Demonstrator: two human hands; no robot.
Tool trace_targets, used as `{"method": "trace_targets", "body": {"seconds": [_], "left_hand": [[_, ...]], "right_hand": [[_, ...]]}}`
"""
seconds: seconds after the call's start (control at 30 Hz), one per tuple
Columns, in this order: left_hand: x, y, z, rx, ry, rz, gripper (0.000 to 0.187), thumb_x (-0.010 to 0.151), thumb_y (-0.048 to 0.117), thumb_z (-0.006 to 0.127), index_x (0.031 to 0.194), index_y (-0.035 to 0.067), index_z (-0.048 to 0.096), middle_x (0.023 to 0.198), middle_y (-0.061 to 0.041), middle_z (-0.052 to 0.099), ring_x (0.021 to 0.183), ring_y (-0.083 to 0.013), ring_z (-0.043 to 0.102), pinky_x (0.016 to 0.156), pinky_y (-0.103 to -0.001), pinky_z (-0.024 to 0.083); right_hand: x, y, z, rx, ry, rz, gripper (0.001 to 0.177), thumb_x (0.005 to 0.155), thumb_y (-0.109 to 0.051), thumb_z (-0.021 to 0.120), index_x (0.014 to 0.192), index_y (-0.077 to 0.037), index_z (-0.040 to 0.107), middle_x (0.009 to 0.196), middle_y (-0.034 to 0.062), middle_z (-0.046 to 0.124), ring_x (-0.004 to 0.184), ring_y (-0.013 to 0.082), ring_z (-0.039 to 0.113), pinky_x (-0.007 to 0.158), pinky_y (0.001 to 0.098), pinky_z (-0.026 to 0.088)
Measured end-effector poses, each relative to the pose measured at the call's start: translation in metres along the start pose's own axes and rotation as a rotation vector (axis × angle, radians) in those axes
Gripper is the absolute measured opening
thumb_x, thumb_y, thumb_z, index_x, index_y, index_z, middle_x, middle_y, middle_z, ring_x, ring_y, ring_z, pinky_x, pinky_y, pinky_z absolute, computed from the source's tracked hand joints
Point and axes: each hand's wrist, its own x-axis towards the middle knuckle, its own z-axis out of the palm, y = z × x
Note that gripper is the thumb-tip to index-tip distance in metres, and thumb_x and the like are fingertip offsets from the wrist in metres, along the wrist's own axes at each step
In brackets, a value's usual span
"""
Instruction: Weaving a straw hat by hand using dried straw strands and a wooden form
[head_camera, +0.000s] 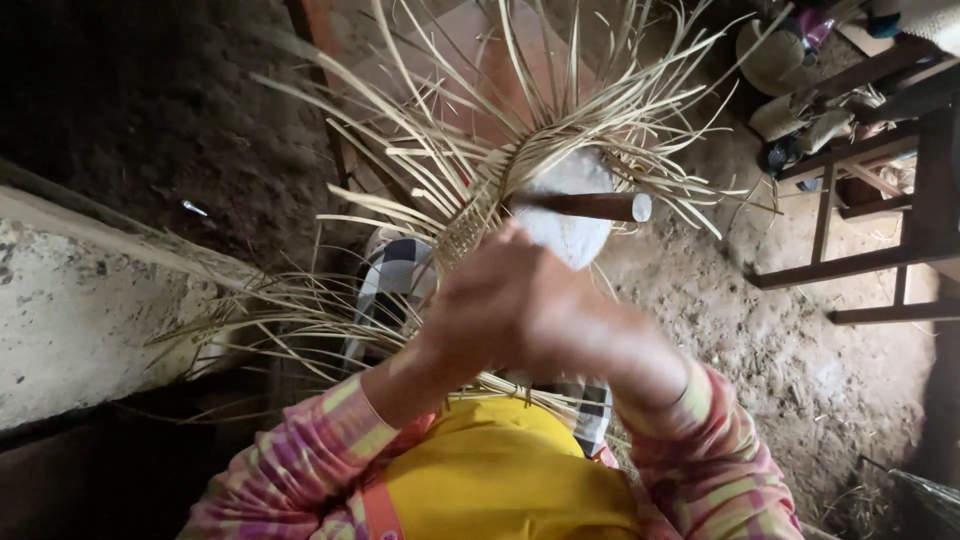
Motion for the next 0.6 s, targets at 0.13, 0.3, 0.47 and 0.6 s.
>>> {"method": "trace_targets", "body": {"seconds": [0.13,0.3,0.47,0.6], "left_hand": [[0.005,-0.002,-0.012,0.044,-0.056,-0.061,0.015,0.089,-0.001,0.071,0.104,0.000,0.069,0.098,-0.022,0.068,0.098,-0.0363,0.064,0.077,-0.046,0.054],[0.017,-0.005,-0.034,0.092,-0.099,-0.122,0.008,0.086,-0.001,0.073,0.089,0.005,0.069,0.085,-0.015,0.066,0.080,-0.0298,0.063,0.057,-0.041,0.053],[0.019,-0.013,-0.054,-0.229,0.052,-0.202,0.010,0.098,0.013,0.065,0.095,0.004,0.066,0.075,-0.016,0.065,0.064,-0.0401,0.071,0.051,-0.052,0.055],[0.011,-0.032,-0.039,-0.444,0.122,-0.263,0.011,0.102,0.015,0.064,0.096,0.008,0.070,0.077,-0.007,0.067,0.064,-0.0229,0.069,0.060,-0.031,0.054]], "right_hand": [[0.008,0.060,0.042,0.965,1.111,-1.093,0.013,0.094,0.001,0.068,0.089,-0.011,0.068,0.072,0.0082,0.048,0.071,0.0242,0.052,0.099,0.0686,0.053],[0.056,-0.003,0.034,0.843,0.042,-0.740,0.036,0.103,-0.016,0.019,0.113,-0.007,0.053,0.101,0.0118,0.058,0.080,0.0163,0.055,0.072,0.0295,0.055],[0.175,0.019,0.075,1.354,1.105,-1.238,0.006,0.090,-0.010,0.072,0.086,-0.014,0.072,0.091,0.0063,0.070,0.089,0.0293,0.069,0.078,0.0403,0.055],[0.185,-0.001,0.072,1.331,1.073,-1.231,0.003,0.092,-0.015,0.076,0.091,-0.018,0.075,0.095,0.0031,0.071,0.094,0.0260,0.070,0.079,0.0370,0.057]]}}
